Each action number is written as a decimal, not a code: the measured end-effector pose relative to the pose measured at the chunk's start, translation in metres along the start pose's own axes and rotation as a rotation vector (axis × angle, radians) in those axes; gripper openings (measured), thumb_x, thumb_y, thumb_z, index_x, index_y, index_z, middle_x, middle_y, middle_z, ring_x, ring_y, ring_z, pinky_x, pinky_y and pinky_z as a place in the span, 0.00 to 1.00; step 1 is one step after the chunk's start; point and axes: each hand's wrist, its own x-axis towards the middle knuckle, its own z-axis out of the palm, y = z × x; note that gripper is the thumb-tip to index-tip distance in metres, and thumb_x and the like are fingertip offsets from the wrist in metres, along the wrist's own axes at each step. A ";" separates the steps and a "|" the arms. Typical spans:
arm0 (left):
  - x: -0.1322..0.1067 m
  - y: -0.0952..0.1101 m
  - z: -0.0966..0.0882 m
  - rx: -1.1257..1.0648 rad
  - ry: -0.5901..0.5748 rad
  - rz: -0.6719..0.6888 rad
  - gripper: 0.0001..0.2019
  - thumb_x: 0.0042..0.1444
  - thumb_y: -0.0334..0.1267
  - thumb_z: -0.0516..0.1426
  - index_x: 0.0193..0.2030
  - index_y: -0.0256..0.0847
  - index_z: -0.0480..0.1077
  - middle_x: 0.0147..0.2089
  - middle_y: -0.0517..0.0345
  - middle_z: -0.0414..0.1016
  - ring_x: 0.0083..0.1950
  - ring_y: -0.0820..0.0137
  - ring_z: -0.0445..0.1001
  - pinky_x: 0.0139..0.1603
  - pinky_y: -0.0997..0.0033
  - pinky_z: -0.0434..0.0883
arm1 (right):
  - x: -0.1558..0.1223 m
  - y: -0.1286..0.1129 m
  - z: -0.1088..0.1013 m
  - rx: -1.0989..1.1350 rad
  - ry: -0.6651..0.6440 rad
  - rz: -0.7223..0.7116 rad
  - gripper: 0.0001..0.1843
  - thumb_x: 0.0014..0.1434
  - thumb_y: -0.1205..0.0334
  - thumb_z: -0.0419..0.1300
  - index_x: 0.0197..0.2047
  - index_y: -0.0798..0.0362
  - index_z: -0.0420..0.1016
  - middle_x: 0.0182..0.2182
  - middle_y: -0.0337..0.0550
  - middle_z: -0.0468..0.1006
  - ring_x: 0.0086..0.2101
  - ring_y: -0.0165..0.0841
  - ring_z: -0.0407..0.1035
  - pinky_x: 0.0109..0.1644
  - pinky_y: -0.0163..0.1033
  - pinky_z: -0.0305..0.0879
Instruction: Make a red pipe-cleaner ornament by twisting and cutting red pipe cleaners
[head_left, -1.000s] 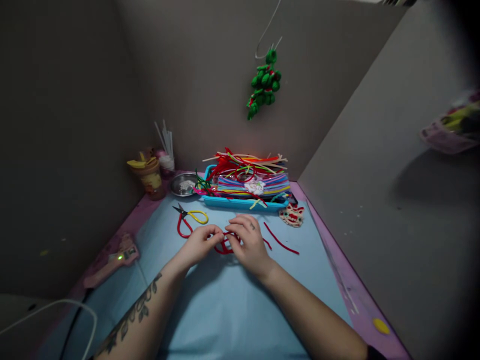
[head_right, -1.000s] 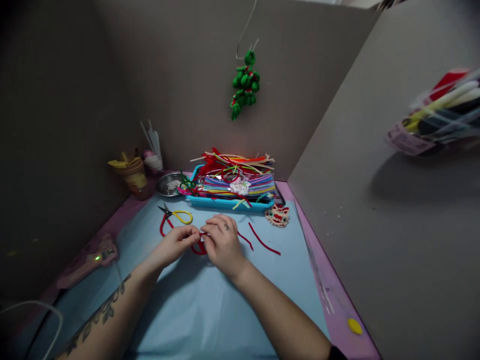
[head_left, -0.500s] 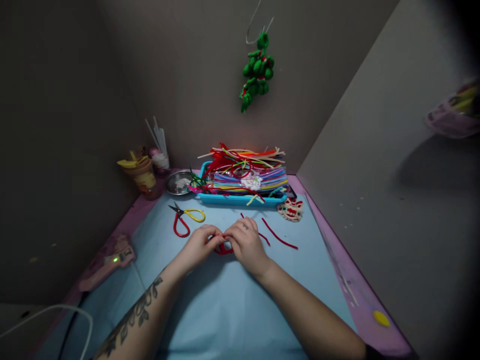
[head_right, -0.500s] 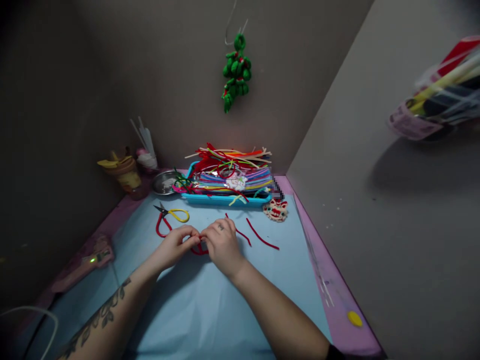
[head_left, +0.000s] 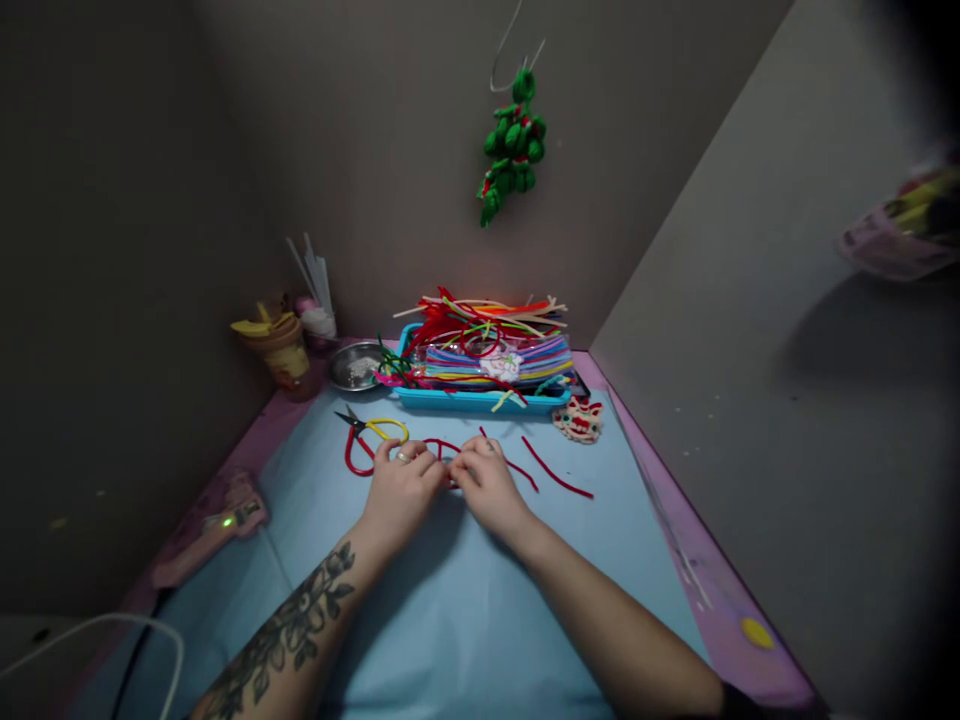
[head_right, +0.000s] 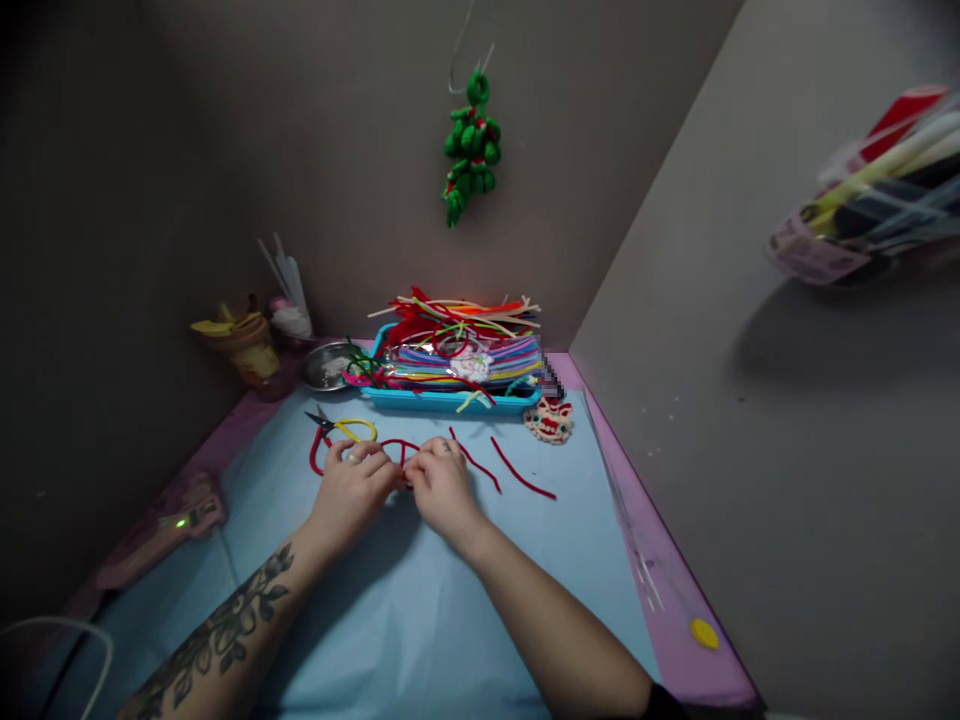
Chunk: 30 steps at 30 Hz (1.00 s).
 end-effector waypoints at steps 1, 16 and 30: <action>0.000 0.001 0.000 0.024 0.001 0.044 0.06 0.58 0.30 0.56 0.33 0.42 0.74 0.32 0.56 0.77 0.45 0.60 0.71 0.53 0.50 0.56 | 0.002 0.003 -0.001 0.035 -0.056 0.032 0.11 0.57 0.72 0.56 0.25 0.52 0.72 0.33 0.42 0.69 0.40 0.36 0.62 0.47 0.42 0.58; 0.004 -0.019 -0.001 -1.078 -0.438 -0.489 0.15 0.53 0.48 0.55 0.26 0.37 0.68 0.23 0.63 0.68 0.26 0.73 0.63 0.29 0.74 0.60 | -0.009 -0.010 -0.019 -0.184 0.008 -0.314 0.09 0.59 0.70 0.58 0.38 0.46 0.76 0.39 0.41 0.75 0.49 0.39 0.62 0.64 0.61 0.38; 0.005 -0.009 -0.001 -0.808 -0.301 -0.328 0.10 0.55 0.40 0.54 0.28 0.39 0.71 0.29 0.56 0.73 0.35 0.67 0.68 0.40 0.68 0.63 | -0.009 -0.007 -0.015 -0.136 0.031 -0.304 0.08 0.60 0.68 0.54 0.31 0.49 0.71 0.34 0.40 0.75 0.44 0.38 0.63 0.60 0.54 0.47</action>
